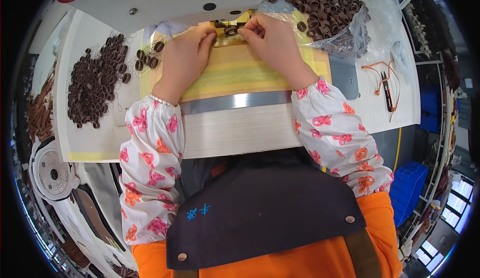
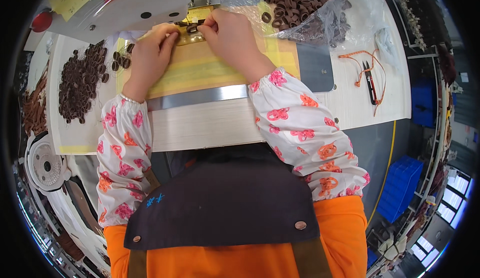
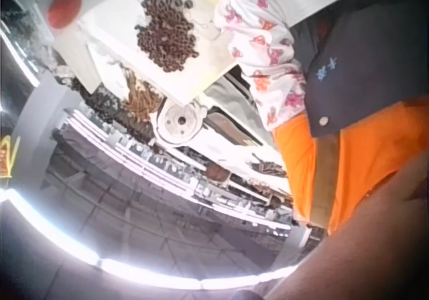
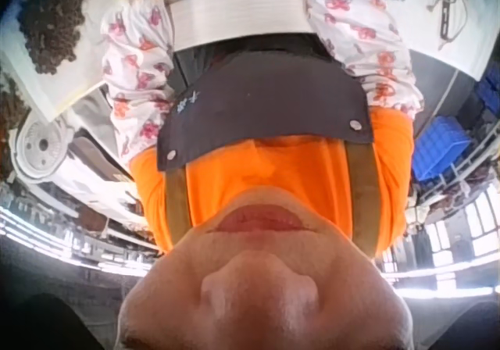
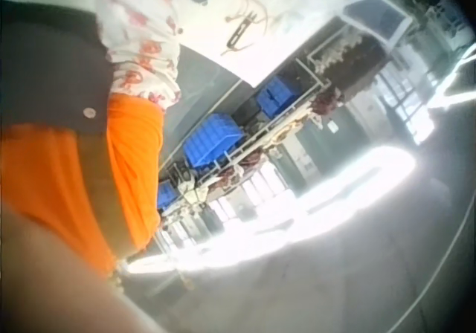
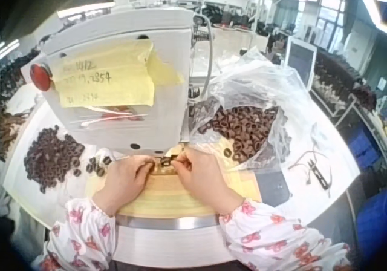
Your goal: The worker is assembling small leather loops or components by aligning and threading them through a machine guide.
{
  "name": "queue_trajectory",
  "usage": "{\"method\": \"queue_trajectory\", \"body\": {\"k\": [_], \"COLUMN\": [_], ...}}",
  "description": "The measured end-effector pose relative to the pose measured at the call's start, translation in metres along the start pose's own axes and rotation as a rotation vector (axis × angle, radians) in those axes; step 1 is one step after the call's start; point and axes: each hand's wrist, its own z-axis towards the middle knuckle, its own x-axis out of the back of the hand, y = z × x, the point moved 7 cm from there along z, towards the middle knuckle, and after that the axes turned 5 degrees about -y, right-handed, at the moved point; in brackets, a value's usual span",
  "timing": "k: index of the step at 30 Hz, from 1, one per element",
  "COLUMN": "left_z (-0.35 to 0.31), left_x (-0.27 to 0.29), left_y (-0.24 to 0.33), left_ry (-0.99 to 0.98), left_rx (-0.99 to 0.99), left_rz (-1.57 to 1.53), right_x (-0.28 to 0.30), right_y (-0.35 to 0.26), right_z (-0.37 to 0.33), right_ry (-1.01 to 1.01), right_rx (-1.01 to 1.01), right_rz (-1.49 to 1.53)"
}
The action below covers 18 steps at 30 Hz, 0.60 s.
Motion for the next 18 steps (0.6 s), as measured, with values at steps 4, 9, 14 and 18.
{"method": "queue_trajectory", "body": {"k": [4,9,14,18], "left_z": [-0.028,-0.037,-0.026,-0.004], "left_x": [-0.010,0.001,-0.002,0.001], "left_y": [0.033,0.040,0.041,0.037], "left_ry": [-0.188,-0.205,-0.304,-0.186], "left_rx": [0.045,0.050,-0.005,-0.111], "left_rz": [-0.149,-0.317,-0.353,-0.420], "right_x": [-0.014,-0.021,-0.013,-0.017], "right_y": [0.005,-0.004,0.001,-0.027], "right_z": [-0.018,-0.025,-0.033,-0.065], "right_ry": [-0.156,-0.261,-0.189,-0.251], "right_rx": [-0.347,-0.376,-0.333,-0.257], "right_rz": [0.406,0.586,0.616,0.484]}}
